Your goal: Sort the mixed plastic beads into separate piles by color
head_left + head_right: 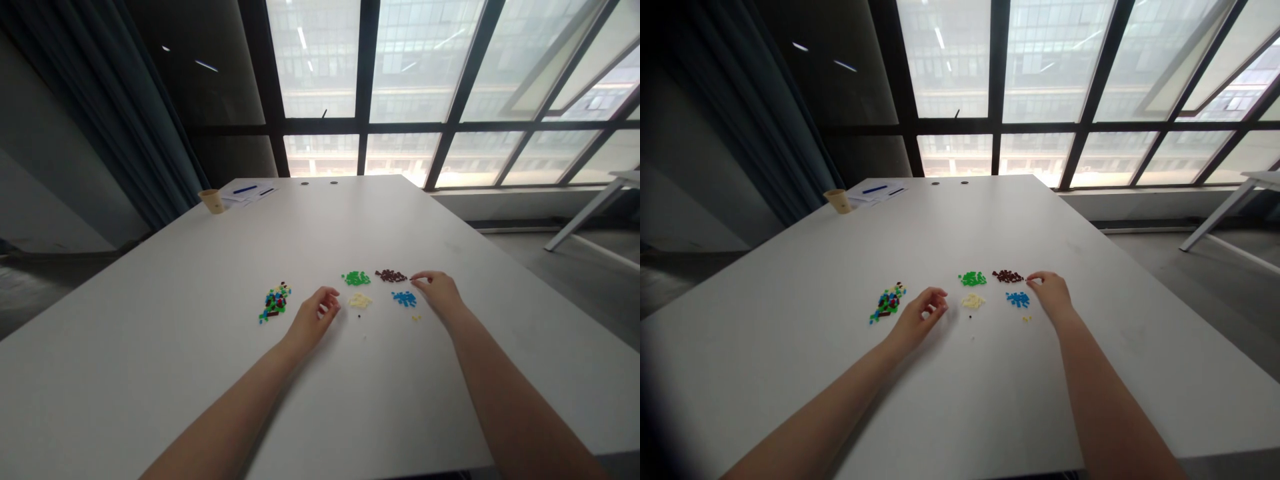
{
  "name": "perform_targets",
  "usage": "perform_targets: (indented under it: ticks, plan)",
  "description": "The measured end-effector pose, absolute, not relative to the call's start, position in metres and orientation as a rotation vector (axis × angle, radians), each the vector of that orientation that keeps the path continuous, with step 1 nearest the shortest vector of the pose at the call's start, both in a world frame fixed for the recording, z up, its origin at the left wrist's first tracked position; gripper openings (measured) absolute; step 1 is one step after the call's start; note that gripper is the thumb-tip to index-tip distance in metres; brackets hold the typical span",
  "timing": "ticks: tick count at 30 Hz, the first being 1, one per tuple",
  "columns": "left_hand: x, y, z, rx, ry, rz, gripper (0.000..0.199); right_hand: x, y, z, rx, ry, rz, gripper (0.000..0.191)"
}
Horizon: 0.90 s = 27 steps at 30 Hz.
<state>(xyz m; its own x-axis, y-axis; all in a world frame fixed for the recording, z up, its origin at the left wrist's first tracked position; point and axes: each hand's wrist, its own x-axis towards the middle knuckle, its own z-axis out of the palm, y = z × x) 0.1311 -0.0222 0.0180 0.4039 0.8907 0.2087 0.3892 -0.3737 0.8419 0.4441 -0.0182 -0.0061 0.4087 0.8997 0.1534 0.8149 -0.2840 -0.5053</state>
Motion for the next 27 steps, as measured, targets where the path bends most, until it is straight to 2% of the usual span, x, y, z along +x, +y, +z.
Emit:
perform_targets:
  ticks: [21, 27]
  plan:
    - [0.132, -0.017, 0.014, 1.988, 1.128, 0.89, 0.017, 0.434, -0.003, -0.018, -2.24, -1.386, 0.124, 0.027]
    - [0.102, 0.008, 0.027, 1.877, 1.396, 1.209, 0.02, 0.437, -0.009, -0.013, -2.102, -1.313, 0.092, 0.029]
